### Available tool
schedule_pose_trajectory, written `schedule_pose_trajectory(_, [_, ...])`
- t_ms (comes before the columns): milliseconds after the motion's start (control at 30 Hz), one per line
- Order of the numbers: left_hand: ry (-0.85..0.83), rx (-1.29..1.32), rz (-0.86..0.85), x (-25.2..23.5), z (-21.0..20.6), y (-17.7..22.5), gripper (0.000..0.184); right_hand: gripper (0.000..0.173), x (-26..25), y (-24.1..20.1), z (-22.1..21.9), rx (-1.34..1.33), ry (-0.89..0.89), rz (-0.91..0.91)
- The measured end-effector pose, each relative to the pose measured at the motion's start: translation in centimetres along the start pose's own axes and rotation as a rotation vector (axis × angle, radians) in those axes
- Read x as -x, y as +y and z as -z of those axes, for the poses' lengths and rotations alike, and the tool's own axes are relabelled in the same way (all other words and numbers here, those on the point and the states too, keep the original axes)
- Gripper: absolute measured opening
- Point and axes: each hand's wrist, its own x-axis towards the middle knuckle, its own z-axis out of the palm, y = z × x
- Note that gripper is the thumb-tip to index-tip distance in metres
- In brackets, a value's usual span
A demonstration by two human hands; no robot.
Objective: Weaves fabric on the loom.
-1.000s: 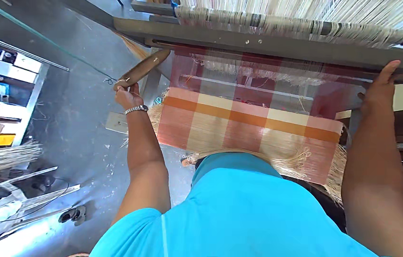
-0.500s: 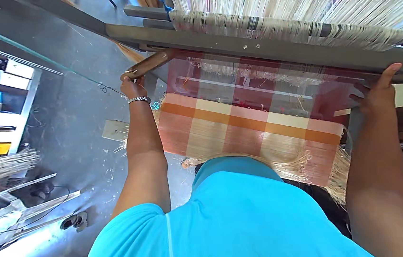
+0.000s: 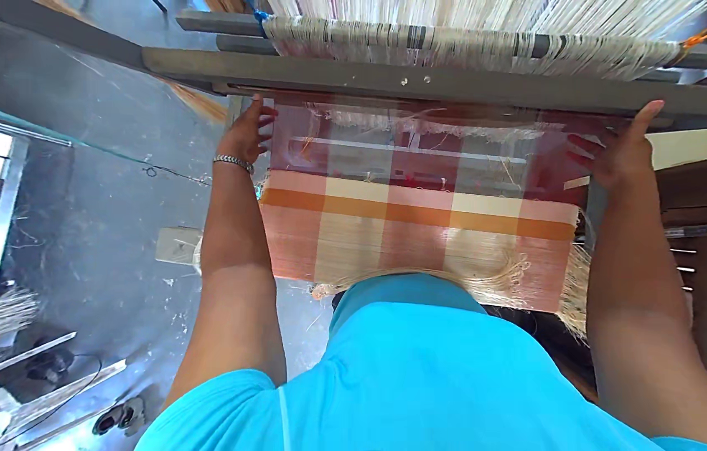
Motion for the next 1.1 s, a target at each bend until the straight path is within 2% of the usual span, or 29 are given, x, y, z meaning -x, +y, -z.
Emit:
schedule_pose_trajectory(133, [-0.006,0.0,0.006,1.2,-0.4,-0.6,0.066,0.084,0.2,0.0,-0.3,-0.052,0.009,0.004])
schedule_pose_trajectory(367, [0.036,-0.184,-0.033,5.5,-0.4,-4.0,0.048,0.083,-1.2,1.3,0.1,-0.111,0.106,0.041])
schedule_pose_trajectory(500, [0.014,-0.25,-0.097,7.4,0.6,-5.8,0.031,0.081,-1.6,1.9,1.0,-0.065,0.09,0.098])
schedule_pose_trajectory(600, [0.053,-0.285,-0.142,7.5,1.4,-7.1,0.027,0.077,-1.0,2.3,1.3,-0.089,0.137,0.159])
schedule_pose_trajectory(667, [0.072,-0.272,-0.157,6.8,1.9,-7.9,0.025,0.066,0.3,2.7,1.6,-0.107,0.209,0.23])
schedule_pose_trajectory(733, [0.062,-0.229,-0.163,6.2,2.2,-8.4,0.022,0.056,1.3,3.7,2.8,-0.146,0.32,0.305])
schedule_pose_trajectory(833, [0.049,-0.19,-0.161,5.7,2.4,-8.9,0.021,0.06,3.4,4.5,5.0,-0.184,0.484,0.324])
schedule_pose_trajectory(933, [0.05,-0.217,-0.162,6.0,2.9,-9.3,0.025,0.065,5.7,4.9,7.4,-0.129,0.575,0.343])
schedule_pose_trajectory(1000, [0.027,-0.249,-0.175,6.0,2.8,-9.4,0.031,0.07,7.3,5.4,9.8,-0.102,0.626,0.409])
schedule_pose_trajectory(1100, [0.014,-0.271,-0.203,6.6,2.1,-9.1,0.032,0.07,9.0,6.1,13.7,-0.044,0.747,0.432])
